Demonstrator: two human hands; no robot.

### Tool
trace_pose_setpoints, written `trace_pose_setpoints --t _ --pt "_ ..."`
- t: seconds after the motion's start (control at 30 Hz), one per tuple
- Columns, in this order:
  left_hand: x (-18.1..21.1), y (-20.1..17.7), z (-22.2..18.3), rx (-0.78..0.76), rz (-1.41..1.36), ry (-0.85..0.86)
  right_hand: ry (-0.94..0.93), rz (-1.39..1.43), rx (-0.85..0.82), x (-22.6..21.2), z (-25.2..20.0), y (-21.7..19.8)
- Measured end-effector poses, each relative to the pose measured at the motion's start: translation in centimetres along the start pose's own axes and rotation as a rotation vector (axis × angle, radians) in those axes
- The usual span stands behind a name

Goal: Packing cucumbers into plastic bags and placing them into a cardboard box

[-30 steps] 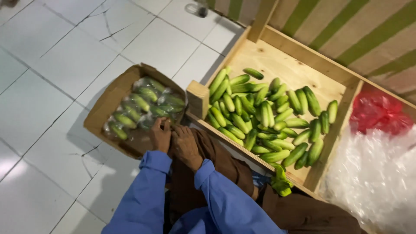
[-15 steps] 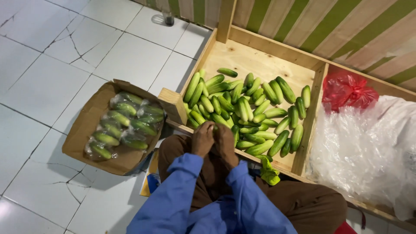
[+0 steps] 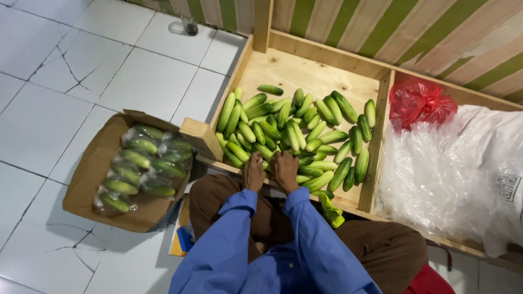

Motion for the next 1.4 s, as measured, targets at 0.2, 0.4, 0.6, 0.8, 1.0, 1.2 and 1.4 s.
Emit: trace_pose_setpoints --t 0.2,0.4,0.6,0.8,1.0,1.2,1.4 --pt "-0.5 -0.6 -0.3 0.077 -0.084 -0.066 0.198 0.064 -0.19 1.3 -0.9 0.1" --pt "2.0 -1.9 -0.5 0.065 -0.122 -0.08 0.638 0.385 -0.181 3.5 -4.6 -1.7" --pt "7.8 -2.9 -3.0 -0.163 -0.248 -0.245 0.728 0.733 0.215 2.3 -7.9 -5.8" --pt "13.5 -3.5 -4.1 -0.152 -0.47 -0.337 0.426 0.573 0.279 -0.6 -6.4 -10.1" --pt "8.1 -0.3 -3.7 -0.016 -0.85 -0.406 0.162 0.205 0.16 -1.9 -7.0 -21.3" --pt "11.6 -0.7 -4.8 -0.077 -1.13 -0.524 0.392 -0.077 -0.215 7.8 -19.6 -16.4" --pt "12.4 1.5 -5.9 -0.143 -1.321 -0.523 0.732 0.425 0.016 10.9 -21.1 -15.8"
Point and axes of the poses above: each hand's wrist, its own z-axis towards the middle knuckle, its own y-axis out of the palm, x = y × z, the point moved 8 cm from there along z, towards the middle knuckle, and after that the axes turned 7 degrees about z, right-handed, at the moved point
